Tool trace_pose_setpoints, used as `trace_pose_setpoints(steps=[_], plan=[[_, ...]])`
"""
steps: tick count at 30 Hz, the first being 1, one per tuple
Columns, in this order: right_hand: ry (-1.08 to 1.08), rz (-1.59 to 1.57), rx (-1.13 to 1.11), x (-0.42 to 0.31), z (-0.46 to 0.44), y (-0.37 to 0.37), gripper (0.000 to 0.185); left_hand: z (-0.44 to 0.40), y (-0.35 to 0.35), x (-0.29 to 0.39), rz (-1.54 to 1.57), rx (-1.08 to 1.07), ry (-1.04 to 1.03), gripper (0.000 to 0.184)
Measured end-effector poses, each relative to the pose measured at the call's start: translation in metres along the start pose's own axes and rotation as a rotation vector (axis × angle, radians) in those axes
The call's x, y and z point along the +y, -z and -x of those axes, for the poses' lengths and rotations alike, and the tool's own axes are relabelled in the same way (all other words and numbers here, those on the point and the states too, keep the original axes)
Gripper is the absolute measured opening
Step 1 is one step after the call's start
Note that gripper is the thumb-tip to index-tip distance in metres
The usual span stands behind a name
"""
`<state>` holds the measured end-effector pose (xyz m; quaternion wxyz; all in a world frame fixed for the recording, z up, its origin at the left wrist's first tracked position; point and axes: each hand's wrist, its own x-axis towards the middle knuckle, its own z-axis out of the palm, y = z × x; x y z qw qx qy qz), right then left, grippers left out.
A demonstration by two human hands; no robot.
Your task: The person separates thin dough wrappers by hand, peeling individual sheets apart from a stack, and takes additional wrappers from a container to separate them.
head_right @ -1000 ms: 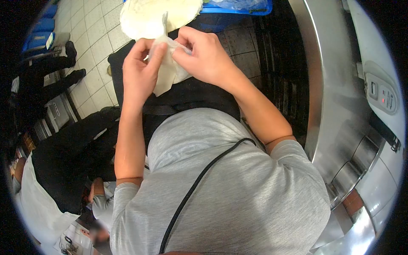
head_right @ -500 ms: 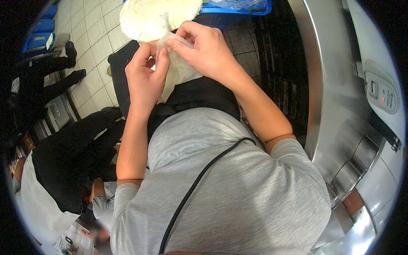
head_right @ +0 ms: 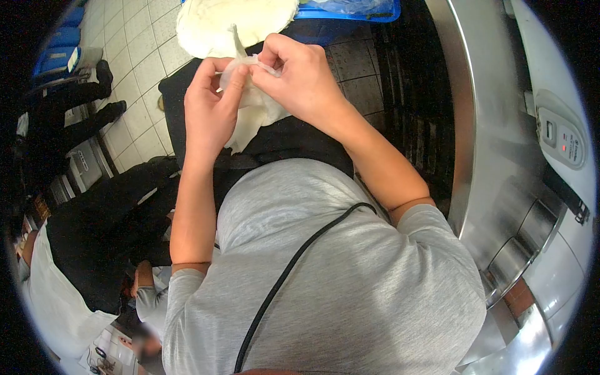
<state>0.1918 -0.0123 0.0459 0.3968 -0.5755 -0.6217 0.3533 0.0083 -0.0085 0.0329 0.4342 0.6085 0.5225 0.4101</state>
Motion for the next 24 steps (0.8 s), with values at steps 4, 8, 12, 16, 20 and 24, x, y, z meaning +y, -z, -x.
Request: trace_pose_setpoints(steps=[4, 8, 12, 16, 20, 24], plan=[[-0.086, 0.037, 0.064, -0.002, -0.003, -0.010, 0.019, 0.003, -0.003, -0.002, -0.053, 0.121, -0.039, 0.017], [-0.025, -0.080, 0.076, -0.003, -0.008, -0.016, 0.019, 0.001, -0.002, -0.005, -0.092, 0.126, -0.106, 0.015], [-0.004, 0.001, -0.085, -0.001, -0.015, -0.009, 0.027, 0.001, 0.002, -0.001, -0.090, 0.066, -0.094, 0.012], [0.067, 0.083, -0.060, 0.001, -0.016, -0.008, 0.026, 0.004, 0.001, 0.001, -0.114, 0.061, -0.123, 0.009], [-0.002, 0.150, 0.058, -0.003, -0.010, -0.015, 0.023, 0.006, 0.000, 0.009, -0.134, 0.089, -0.086, 0.010], [0.104, 0.192, 0.043, -0.004, -0.007, -0.012, 0.023, 0.005, -0.003, 0.003, -0.041, 0.094, -0.047, 0.012]])
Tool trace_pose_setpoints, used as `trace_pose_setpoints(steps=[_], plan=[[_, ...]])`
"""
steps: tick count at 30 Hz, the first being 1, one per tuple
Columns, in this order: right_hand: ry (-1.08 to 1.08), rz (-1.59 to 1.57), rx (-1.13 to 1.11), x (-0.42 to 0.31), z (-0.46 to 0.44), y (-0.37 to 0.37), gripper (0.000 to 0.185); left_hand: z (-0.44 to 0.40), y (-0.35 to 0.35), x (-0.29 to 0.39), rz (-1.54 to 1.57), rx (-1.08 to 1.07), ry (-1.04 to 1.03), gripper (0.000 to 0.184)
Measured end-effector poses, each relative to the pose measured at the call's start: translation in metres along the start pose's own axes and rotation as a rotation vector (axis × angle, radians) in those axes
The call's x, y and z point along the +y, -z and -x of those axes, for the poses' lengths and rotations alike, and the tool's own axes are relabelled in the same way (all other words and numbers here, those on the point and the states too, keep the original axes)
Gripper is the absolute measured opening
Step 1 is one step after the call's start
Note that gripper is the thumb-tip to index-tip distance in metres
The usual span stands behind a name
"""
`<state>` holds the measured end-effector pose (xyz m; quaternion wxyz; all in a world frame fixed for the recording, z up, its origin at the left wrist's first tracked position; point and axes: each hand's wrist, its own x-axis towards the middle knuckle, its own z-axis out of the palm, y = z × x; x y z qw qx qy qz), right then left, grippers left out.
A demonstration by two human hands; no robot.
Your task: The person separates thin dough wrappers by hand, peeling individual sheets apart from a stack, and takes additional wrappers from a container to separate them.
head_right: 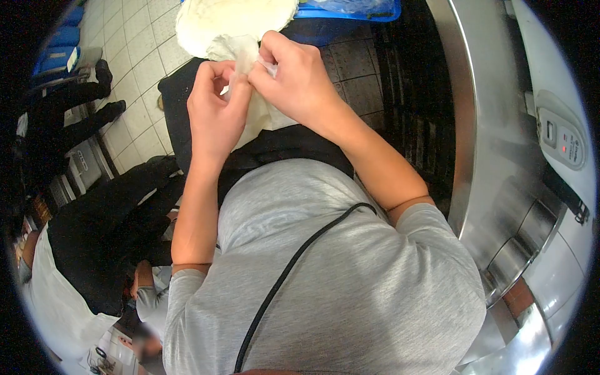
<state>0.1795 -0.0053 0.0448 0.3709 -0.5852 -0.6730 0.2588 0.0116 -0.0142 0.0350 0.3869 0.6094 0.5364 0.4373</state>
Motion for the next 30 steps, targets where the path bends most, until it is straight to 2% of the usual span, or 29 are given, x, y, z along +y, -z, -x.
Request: trace_pose_setpoints(steps=[2, 4, 7, 9, 11, 13, 15, 22, 24, 27, 30], plan=[[-0.015, -0.077, -0.006, 0.004, 0.002, 0.000, 0.023, -0.001, 0.000, 0.003, 0.087, 0.001, 0.048, 0.013], [-0.028, -0.154, -0.012, 0.005, 0.003, 0.002, 0.023, -0.006, 0.005, 0.002, 0.104, -0.122, 0.151, 0.016], [-0.077, -0.182, -0.055, 0.002, 0.004, 0.008, 0.020, -0.004, 0.004, -0.008, 0.016, -0.031, 0.070, 0.018], [-0.157, -0.145, -0.011, 0.002, 0.003, 0.010, 0.017, 0.000, 0.001, -0.007, 0.021, -0.023, 0.091, 0.017], [-0.147, -0.181, 0.001, 0.004, 0.005, 0.006, 0.019, 0.003, -0.002, -0.002, 0.025, -0.013, 0.112, 0.016], [-0.139, -0.216, 0.014, 0.006, 0.004, 0.006, 0.022, 0.004, -0.003, 0.003, -0.025, -0.010, 0.019, 0.018], [-0.215, -0.321, -0.200, 0.007, 0.001, 0.012, 0.034, 0.004, -0.002, 0.009, -0.038, -0.025, 0.000, 0.017], [-0.197, -0.209, -0.297, -0.001, -0.010, 0.026, 0.030, 0.004, -0.004, 0.000, -0.100, -0.063, -0.109, 0.020], [-0.044, -0.139, -0.178, 0.002, -0.009, 0.025, 0.025, 0.004, -0.005, -0.004, -0.078, -0.058, -0.103, 0.020], [-0.072, 0.038, -0.072, 0.000, -0.006, 0.023, 0.027, 0.005, -0.002, 0.007, -0.068, -0.050, -0.036, 0.017], [-0.018, -0.006, 0.021, -0.003, -0.001, 0.014, 0.030, 0.005, -0.001, 0.010, -0.069, -0.048, 0.033, 0.016]])
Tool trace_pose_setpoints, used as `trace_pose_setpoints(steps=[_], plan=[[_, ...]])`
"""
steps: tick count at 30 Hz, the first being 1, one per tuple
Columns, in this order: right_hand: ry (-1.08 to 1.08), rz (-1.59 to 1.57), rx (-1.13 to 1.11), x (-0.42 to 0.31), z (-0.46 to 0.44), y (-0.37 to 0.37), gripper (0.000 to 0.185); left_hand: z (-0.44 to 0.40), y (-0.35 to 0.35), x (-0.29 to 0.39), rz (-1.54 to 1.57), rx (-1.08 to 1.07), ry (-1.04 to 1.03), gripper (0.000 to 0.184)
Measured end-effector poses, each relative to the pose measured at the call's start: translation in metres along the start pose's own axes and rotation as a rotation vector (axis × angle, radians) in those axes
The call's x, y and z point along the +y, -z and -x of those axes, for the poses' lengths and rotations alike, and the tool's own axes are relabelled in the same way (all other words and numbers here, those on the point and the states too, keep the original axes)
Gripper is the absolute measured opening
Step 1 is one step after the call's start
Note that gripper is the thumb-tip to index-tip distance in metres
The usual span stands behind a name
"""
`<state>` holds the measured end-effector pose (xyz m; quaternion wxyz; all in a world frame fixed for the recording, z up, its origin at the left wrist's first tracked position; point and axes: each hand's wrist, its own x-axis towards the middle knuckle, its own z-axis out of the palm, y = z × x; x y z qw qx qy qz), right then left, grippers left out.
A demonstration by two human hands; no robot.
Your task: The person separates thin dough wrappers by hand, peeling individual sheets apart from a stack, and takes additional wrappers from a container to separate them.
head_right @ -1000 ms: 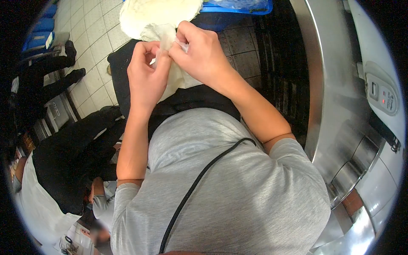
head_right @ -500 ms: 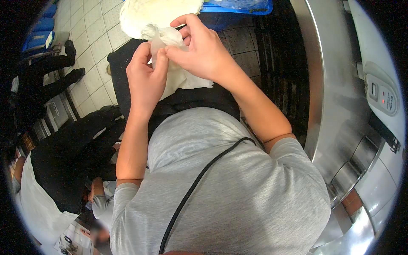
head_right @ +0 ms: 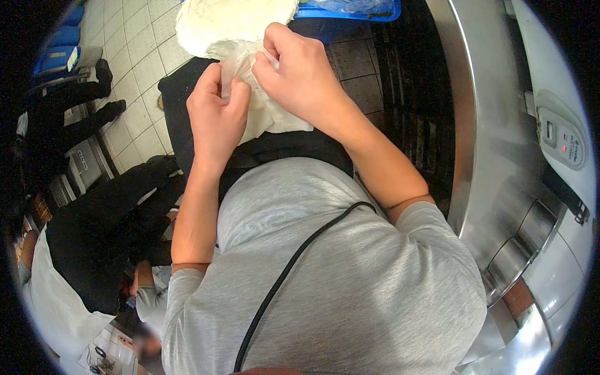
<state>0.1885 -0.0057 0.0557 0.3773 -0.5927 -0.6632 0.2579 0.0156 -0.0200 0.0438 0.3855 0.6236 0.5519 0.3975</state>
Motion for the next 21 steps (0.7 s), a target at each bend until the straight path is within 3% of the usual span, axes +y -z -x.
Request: trace_pose_setpoints(steps=[2, 4, 6, 8, 13, 16, 21], plan=[[-0.021, -0.007, -0.036, -0.004, -0.001, 0.003, 0.025, 0.000, -0.001, 0.001, 0.009, -0.001, 0.010, 0.015], [-0.043, -0.014, -0.072, -0.004, 0.000, 0.004, 0.021, -0.001, -0.002, 0.005, 0.223, 0.010, 0.084, 0.014], [-0.033, -0.196, -0.066, -0.001, 0.001, 0.002, 0.021, -0.005, 0.003, 0.007, 0.183, -0.031, 0.100, 0.013], [0.014, -0.158, -0.030, 0.005, 0.000, 0.000, 0.023, -0.006, 0.005, 0.004, 0.145, -0.072, 0.114, 0.014], [0.049, -0.069, 0.031, 0.005, 0.001, -0.003, 0.031, -0.002, -0.005, -0.007, -0.040, 0.042, -0.075, 0.015], [0.048, -0.049, -0.055, -0.002, 0.000, 0.002, 0.032, -0.001, -0.004, 0.001, -0.019, 0.025, -0.057, 0.013], [0.227, 0.018, -0.123, 0.005, -0.006, 0.007, 0.028, 0.000, -0.004, -0.005, -0.100, 0.029, -0.182, 0.014]])
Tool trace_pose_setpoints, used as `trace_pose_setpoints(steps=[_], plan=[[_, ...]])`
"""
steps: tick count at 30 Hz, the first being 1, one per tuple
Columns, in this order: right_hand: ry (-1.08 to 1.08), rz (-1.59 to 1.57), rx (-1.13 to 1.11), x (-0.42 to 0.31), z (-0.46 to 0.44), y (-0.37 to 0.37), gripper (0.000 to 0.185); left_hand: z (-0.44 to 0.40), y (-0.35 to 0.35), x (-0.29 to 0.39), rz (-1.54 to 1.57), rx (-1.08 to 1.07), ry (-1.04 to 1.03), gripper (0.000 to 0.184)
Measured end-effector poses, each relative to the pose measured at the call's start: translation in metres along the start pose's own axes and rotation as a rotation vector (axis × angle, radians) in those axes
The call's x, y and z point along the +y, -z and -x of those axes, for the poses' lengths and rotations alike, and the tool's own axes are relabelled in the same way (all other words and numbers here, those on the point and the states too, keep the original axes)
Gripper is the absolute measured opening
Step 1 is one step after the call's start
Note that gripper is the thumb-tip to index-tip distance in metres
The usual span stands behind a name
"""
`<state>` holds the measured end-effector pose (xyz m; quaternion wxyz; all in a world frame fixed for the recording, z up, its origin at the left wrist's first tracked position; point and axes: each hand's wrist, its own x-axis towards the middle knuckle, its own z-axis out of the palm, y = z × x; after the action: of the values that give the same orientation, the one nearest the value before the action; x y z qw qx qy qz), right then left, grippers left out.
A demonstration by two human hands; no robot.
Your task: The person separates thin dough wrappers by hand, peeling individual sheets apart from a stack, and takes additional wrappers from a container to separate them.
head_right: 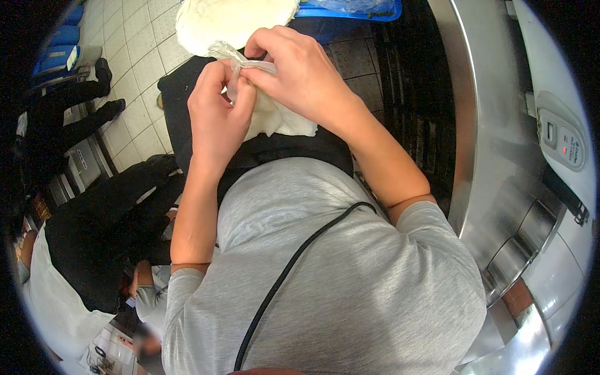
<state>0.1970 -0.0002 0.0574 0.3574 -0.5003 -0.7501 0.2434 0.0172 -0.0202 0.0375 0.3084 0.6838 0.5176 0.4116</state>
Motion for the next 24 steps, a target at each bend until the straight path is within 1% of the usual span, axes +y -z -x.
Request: trace_pose_setpoints(steps=[1, 4, 5, 6, 10, 11, 12, 13, 14, 16, 17, 19, 20, 21, 22, 24], plan=[[0.000, 0.000, 0.000, 0.001, 0.000, -0.001, 0.028, 0.000, -0.001, -0.002, -0.008, 0.006, -0.045, 0.014], [-0.018, 0.025, 0.004, 0.000, 0.000, -0.004, 0.023, -0.001, -0.003, -0.003, 0.010, 0.016, -0.060, 0.012], [-0.072, 0.036, 0.025, -0.003, 0.002, -0.005, 0.023, -0.001, -0.003, -0.001, 0.009, 0.016, -0.060, 0.012], [-0.127, 0.047, 0.047, -0.004, 0.003, -0.007, 0.022, -0.001, -0.002, 0.003, 0.005, 0.005, -0.035, 0.012], [-0.138, 0.019, 0.099, -0.002, 0.004, -0.015, 0.019, 0.000, -0.002, 0.003, 0.013, -0.009, 0.043, 0.015], [-0.087, 0.001, 0.122, -0.001, 0.003, -0.017, 0.020, -0.001, -0.001, 0.005, 0.014, -0.010, 0.043, 0.015], [-0.035, -0.017, 0.146, 0.000, 0.003, -0.018, 0.022, -0.002, 0.002, 0.008, 0.057, -0.027, 0.101, 0.016], [-0.036, -0.016, 0.146, -0.001, 0.002, -0.016, 0.022, -0.002, 0.003, 0.009, 0.101, -0.043, 0.159, 0.016], [-0.030, 0.000, 0.108, -0.001, 0.001, -0.013, 0.022, -0.002, 0.003, 0.009, 0.101, -0.043, 0.158, 0.016], [-0.025, 0.015, 0.070, 0.001, 0.000, -0.007, 0.022, -0.002, 0.002, 0.007, 0.068, -0.017, 0.050, 0.017], [-0.021, 0.027, 0.046, 0.004, -0.001, -0.004, 0.021, -0.001, 0.000, 0.004, 0.067, -0.017, 0.051, 0.017], [-0.017, 0.039, 0.022, 0.005, -0.001, -0.001, 0.021, -0.001, -0.002, 0.000, -0.010, 0.007, -0.076, 0.018], [-0.067, 0.056, 0.023, 0.004, -0.001, 0.000, 0.019, 0.000, -0.001, 0.001, -0.010, 0.008, -0.076, 0.018], [-0.118, 0.074, 0.024, 0.002, 0.000, 0.000, 0.018, 0.000, 0.001, 0.004, 0.002, -0.030, -0.025, 0.018], [-0.118, 0.074, 0.025, 0.000, 0.001, -0.001, 0.018, 0.000, 0.001, 0.006, 0.013, -0.069, 0.025, 0.018], [-0.217, 0.082, 0.109, -0.002, 0.002, -0.007, 0.018, 0.000, -0.002, 0.007, 0.036, -0.065, 0.028, 0.018]])
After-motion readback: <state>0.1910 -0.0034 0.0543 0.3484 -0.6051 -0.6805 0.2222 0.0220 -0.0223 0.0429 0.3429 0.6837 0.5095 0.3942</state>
